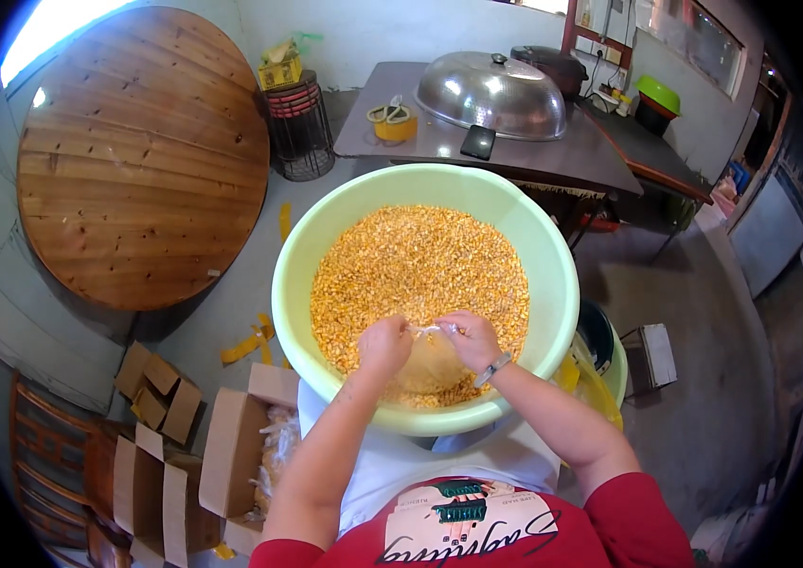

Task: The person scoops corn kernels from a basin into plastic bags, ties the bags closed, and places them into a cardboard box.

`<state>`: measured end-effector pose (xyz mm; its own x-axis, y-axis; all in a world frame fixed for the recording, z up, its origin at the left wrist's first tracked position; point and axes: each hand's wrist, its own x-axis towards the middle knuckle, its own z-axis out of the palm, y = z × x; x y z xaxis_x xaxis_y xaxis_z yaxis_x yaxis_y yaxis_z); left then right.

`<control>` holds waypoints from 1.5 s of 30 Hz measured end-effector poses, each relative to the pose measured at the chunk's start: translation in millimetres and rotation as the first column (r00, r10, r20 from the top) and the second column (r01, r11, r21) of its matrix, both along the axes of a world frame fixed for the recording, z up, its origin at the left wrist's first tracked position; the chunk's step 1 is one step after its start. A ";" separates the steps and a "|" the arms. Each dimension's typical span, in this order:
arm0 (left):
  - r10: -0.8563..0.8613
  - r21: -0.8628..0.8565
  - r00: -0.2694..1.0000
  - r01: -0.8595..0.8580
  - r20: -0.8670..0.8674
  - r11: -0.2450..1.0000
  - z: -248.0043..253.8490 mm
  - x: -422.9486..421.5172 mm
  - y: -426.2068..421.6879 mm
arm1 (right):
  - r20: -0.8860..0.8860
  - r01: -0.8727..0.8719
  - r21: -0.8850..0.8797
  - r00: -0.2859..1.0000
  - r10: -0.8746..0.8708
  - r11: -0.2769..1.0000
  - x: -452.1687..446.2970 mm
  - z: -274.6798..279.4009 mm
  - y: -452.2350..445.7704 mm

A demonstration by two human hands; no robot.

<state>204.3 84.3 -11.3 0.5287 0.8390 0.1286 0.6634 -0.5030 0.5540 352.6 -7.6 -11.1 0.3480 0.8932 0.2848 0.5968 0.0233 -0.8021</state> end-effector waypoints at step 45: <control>-0.349 -0.220 0.932 0.361 0.093 0.906 5.6 1.1 -21.3 | -0.554 -0.187 -0.226 0.832 0.032 0.956 5.9 1.6 4.5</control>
<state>205.4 63.0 -5.7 0.7952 0.6063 -0.0102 0.4326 -0.5555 0.7101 358.5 -3.1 -9.5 0.2717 0.9480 -0.1660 0.0731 -0.1923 -0.9786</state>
